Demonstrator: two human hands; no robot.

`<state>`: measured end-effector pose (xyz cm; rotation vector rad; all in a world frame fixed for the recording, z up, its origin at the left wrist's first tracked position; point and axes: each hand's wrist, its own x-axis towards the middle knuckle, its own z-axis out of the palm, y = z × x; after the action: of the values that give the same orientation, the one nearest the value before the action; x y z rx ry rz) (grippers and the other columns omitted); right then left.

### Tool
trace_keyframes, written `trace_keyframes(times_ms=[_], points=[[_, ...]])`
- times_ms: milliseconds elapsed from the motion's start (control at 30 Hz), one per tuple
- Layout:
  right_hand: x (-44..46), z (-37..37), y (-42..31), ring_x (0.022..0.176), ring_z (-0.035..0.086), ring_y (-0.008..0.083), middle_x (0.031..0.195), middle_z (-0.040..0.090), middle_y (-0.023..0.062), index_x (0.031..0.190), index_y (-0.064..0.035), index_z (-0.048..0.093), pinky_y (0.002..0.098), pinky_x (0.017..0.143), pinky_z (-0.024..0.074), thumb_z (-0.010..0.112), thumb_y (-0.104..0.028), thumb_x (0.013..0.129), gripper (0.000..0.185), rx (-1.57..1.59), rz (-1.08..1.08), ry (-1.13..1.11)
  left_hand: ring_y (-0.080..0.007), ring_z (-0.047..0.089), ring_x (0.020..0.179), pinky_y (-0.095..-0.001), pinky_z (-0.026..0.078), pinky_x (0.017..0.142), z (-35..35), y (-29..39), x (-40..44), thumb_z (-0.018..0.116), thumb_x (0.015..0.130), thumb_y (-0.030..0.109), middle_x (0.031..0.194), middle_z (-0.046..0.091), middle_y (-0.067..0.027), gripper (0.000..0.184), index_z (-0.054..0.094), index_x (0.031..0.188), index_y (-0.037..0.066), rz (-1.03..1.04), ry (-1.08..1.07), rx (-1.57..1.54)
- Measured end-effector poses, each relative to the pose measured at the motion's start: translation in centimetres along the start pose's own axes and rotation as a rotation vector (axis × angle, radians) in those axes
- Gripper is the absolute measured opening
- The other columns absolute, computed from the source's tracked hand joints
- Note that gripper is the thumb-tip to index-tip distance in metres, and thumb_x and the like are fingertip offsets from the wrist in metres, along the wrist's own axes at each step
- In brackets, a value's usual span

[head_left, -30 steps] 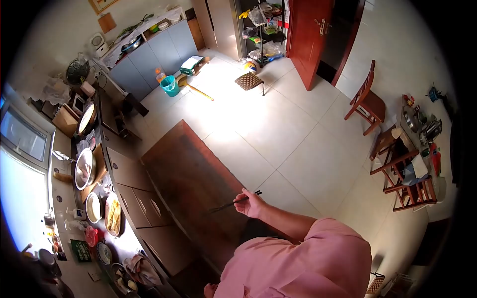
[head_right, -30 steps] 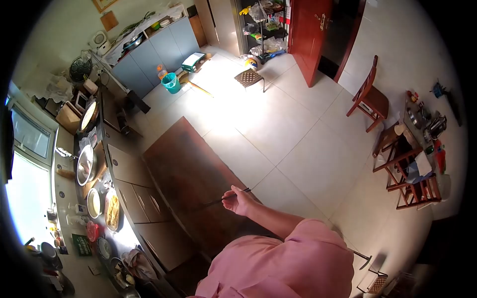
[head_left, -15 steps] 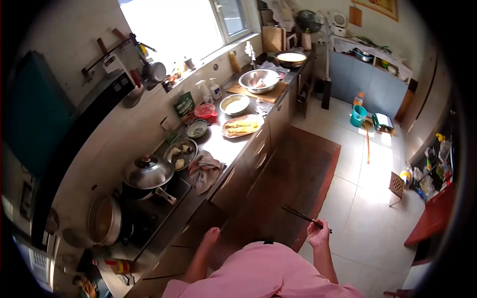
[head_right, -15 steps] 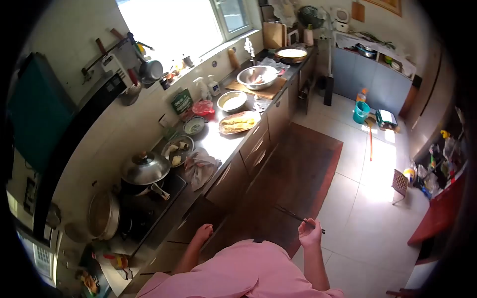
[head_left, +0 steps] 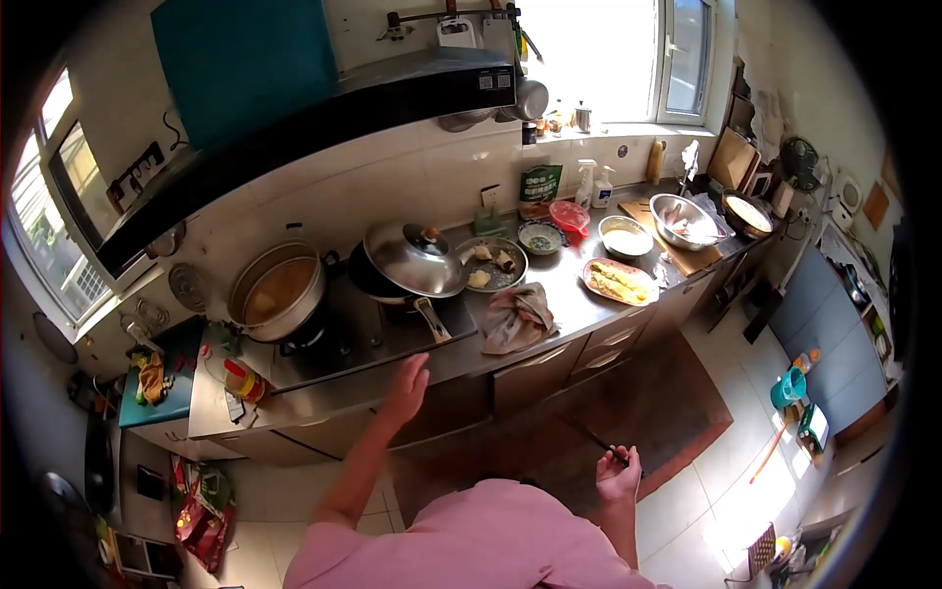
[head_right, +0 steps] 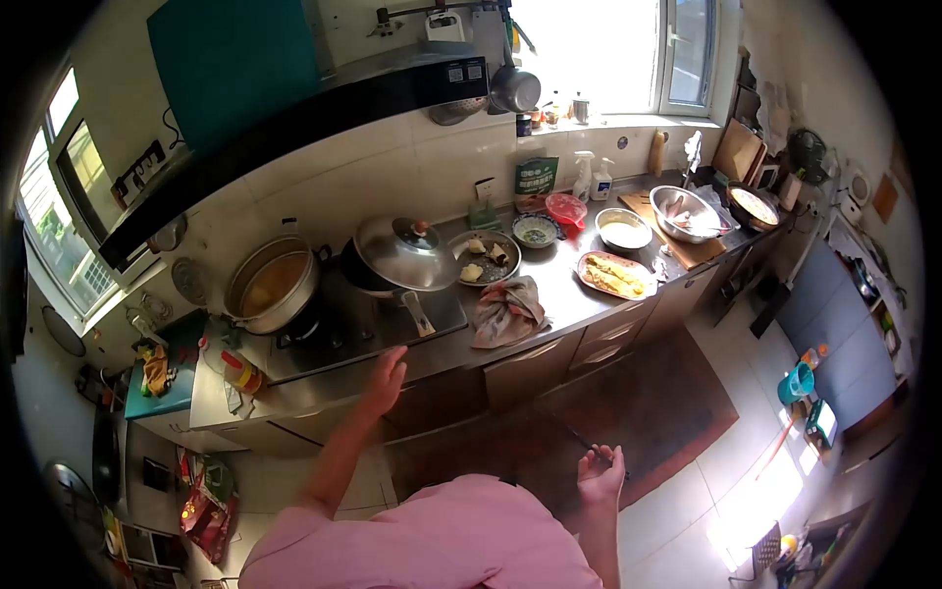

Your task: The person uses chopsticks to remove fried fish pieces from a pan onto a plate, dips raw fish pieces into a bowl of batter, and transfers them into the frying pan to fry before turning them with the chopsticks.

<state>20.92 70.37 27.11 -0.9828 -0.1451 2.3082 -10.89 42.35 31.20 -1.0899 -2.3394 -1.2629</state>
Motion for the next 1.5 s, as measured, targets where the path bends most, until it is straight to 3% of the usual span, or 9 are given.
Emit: trace_keyframes(times_ms=[200,433,600,667,767,967,1167,1333,1500], points=[[-0.3,-0.7,0.4,0.063,0.057,0.0146,0.073,0.059,0.0030,0.073,-0.0119,0.052,0.0269,0.055,0.0508,0.047,-0.034,0.085,0.026,0.020,-0.018,0.080,-0.0305,0.020,0.126,-0.0384,0.013,0.104,-19.3,-0.9,8.5,0.031,0.090,0.028,0.136,0.021,-0.0178,0.053,0.017,0.132,-0.001,0.049,0.768,0.590],[-1.1,-2.6,-1.0,0.062,0.057,0.0148,0.073,0.059,0.0031,0.073,-0.0116,0.052,0.0272,0.055,0.0510,0.049,-0.034,0.084,0.026,0.124,-0.111,0.068,-0.0393,0.028,0.120,-0.0463,0.019,0.100,-32.2,3.5,21.4,0.025,0.086,0.052,0.128,0.026,-0.0316,0.074,0.025,0.124,-0.012,0.011,1.566,0.672],[-2.2,-1.8,-0.4,0.063,0.058,0.0153,0.072,0.059,0.0049,0.072,-0.0113,0.053,0.0278,0.055,0.0513,0.046,-0.034,0.085,0.027,0.100,-0.122,0.095,-0.0293,0.017,0.127,-0.0501,0.010,0.100,-1.3,20.1,23.8,0.042,0.079,0.054,0.136,0.022,-0.0154,0.067,0.030,0.129,0.010,0.830,0.019,0.433],[-2.9,-1.3,-0.2,0.062,0.058,0.0153,0.072,0.059,0.0050,0.072,-0.0113,0.053,0.0277,0.055,0.0511,0.045,-0.034,0.086,0.028,0.121,-0.130,0.066,-0.0269,0.019,0.127,-0.0542,0.010,0.099,7.6,25.9,17.3,0.051,0.074,0.053,0.136,0.023,-0.0121,0.066,0.033,0.127,0.019,1.181,-0.242,0.086],[-4.2,-2.7,0.2,0.060,0.057,0.0153,0.071,0.059,0.0049,0.071,-0.0108,0.053,0.0277,0.054,0.0507,0.044,-0.035,0.086,0.030,0.212,-0.183,0.066,-0.0288,0.023,0.125,-0.0531,0.019,0.097,10.0,31.0,9.6,0.057,0.075,0.041,0.130,0.031,-0.0142,0.057,0.038,0.123,0.016,1.170,-0.631,-0.267],[-7.3,-10.2,0.4,0.059,0.057,0.0185,0.070,0.059,0.0073,0.070,-0.0088,0.054,0.0302,0.054,0.0497,0.042,-0.034,0.087,0.032,0.372,-0.286,0.241,-0.0259,0.050,0.102,-0.0311,0.041,0.084,13.9,20.8,0.9,0.055,0.080,0.019,0.109,0.053,-0.0124,0.032,0.052,0.109,0.005,0.624,-1.089,-0.462],[-9.3,-16.4,-0.7,0.059,0.057,0.0190,0.068,0.058,0.0071,0.069,-0.0077,0.055,0.0283,0.052,0.0494,0.042,-0.035,0.087,0.034,0.439,-0.399,0.363,-0.0279,0.055,0.096,-0.0333,0.043,0.081,16.1,3.7,-8.8,0.048,0.083,0.025,0.103,0.057,-0.0161,0.032,0.054,0.106,0.004,-0.197,-1.205,-0.066],[-8.1,-15.5,-2.1,0.061,0.057,0.0215,0.069,0.058,0.0077,0.071,-0.0078,0.056,0.0329,0.053,0.0484,0.042,-0.035,0.086,0.034,0.467,-0.340,0.313,-0.0298,0.056,0.092,-0.0346,0.044,0.079,16.6,-10.5,-19.2,0.050,0.080,0.030,0.096,0.059,-0.0172,0.032,0.059,0.097,0.004,-0.467,-1.184,0.171],[-3.4,-13.6,-3.8,0.060,0.058,0.0225,0.070,0.060,0.0093,0.070,-0.0080,0.057,0.0359,0.057,0.0483,0.042,-0.037,0.086,0.037,0.428,-0.206,0.221,-0.0261,0.058,0.082,-0.0349,0.046,0.072,17.0,-7.0,-18.1,0.049,0.080,0.022,0.087,0.060,-0.0174,0.027,0.059,0.088,-0.001,-0.685,-1.314,-0.051]])
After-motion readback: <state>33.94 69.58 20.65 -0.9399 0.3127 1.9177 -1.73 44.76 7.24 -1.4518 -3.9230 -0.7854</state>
